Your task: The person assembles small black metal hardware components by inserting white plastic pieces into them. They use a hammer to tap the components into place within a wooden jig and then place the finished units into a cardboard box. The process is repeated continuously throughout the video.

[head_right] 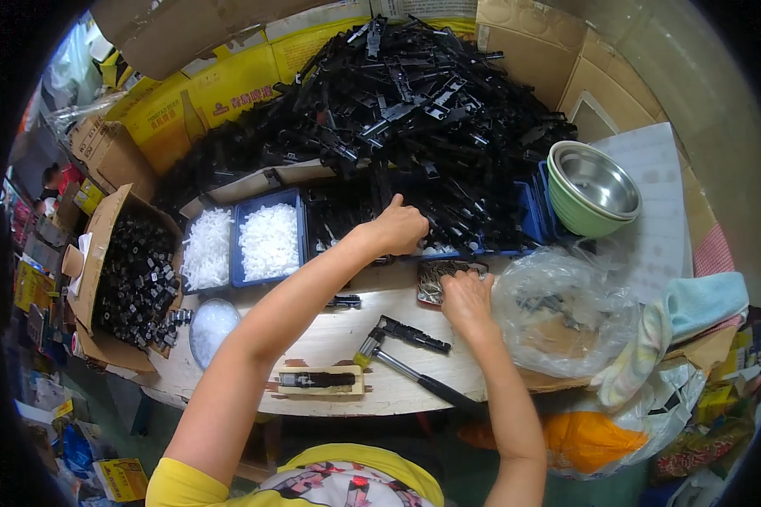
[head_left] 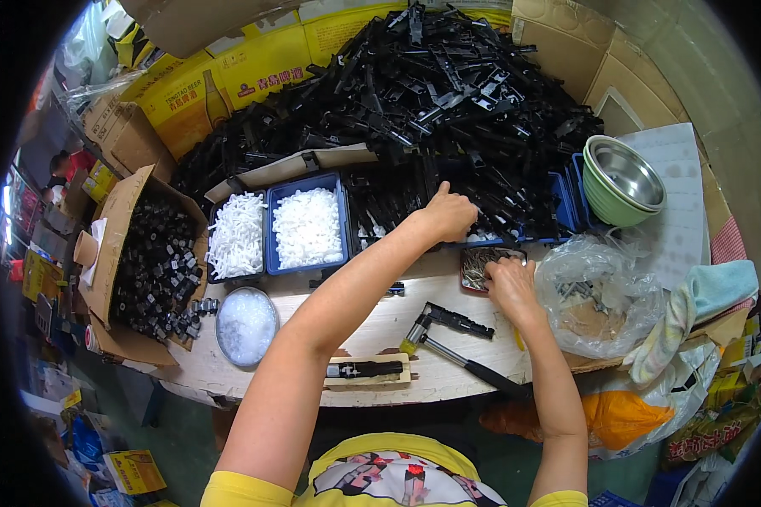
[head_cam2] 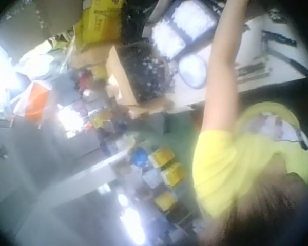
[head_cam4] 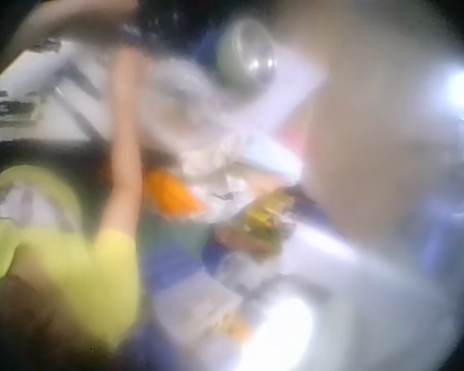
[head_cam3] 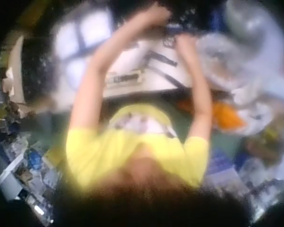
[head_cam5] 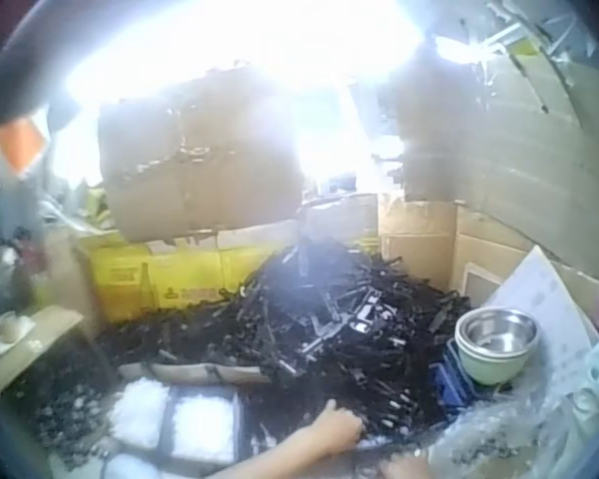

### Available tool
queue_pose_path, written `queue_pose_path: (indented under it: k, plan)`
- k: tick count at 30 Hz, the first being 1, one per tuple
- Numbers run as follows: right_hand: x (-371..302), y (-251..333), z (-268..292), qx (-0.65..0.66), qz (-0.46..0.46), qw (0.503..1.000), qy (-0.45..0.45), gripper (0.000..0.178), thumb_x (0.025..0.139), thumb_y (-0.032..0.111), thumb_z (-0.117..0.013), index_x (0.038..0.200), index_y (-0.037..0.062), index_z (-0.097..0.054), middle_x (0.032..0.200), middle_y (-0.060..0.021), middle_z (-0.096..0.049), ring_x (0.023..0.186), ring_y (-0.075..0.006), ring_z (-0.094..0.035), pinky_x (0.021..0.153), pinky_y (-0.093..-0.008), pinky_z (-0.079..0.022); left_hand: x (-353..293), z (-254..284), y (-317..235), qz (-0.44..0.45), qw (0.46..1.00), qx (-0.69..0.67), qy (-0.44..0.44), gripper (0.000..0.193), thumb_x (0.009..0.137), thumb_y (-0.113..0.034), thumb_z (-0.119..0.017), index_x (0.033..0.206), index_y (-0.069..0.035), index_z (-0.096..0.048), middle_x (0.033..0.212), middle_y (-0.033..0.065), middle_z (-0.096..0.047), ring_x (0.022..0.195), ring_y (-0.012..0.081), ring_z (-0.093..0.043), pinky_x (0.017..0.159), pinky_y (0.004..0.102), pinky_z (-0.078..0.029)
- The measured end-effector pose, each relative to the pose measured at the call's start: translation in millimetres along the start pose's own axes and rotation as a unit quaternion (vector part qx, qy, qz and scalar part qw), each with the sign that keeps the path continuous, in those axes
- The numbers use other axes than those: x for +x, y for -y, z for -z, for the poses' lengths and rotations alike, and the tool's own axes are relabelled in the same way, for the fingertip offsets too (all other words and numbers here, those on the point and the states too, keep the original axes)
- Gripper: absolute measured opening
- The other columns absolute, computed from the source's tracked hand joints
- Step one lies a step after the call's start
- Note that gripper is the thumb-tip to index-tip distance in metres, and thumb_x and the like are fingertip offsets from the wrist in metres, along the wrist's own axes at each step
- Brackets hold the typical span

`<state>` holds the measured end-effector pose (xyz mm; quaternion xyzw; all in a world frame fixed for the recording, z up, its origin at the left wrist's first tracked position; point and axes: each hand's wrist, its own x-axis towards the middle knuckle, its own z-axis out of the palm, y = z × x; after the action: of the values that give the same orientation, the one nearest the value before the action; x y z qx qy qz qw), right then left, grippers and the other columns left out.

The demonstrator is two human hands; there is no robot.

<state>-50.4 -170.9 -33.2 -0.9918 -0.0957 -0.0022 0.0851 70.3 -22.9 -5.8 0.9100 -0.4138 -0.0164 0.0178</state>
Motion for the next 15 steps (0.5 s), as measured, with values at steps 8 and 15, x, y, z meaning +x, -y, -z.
queue_pose_path:
  k: [8, 15]
  plan:
    - [-7, -6, -5, 0.064, -0.006, 0.996, -0.063, 0.007, 0.074, 0.011, -0.063, 0.079, 0.0088, -0.067, 0.083, -0.0075, -0.062, 0.088, -0.0254, -0.054, 0.076, -0.0411, -0.033, -7, 3, 13, 0.015, 0.991, -0.116, -0.067, 0.008, 0.061, -0.007, -0.066, 0.068, -0.004, -0.065, 0.068, 0.0142, -0.063, 0.073, 0.031, -0.062, 0.08, 0.0536, -0.04]
    - [-8, -7, -7, 0.038, 0.02, 0.993, -0.113, 0.007, 0.073, 0.011, -0.063, 0.079, 0.0099, -0.066, 0.079, -0.0058, -0.061, 0.086, -0.0234, -0.053, 0.074, -0.0394, -0.033, -21, 11, 14, 0.063, 0.926, -0.324, -0.185, 0.012, 0.064, -0.005, -0.07, 0.07, 0.0, -0.061, 0.067, 0.0117, -0.063, 0.061, 0.0212, -0.062, 0.055, 0.0312, -0.049]
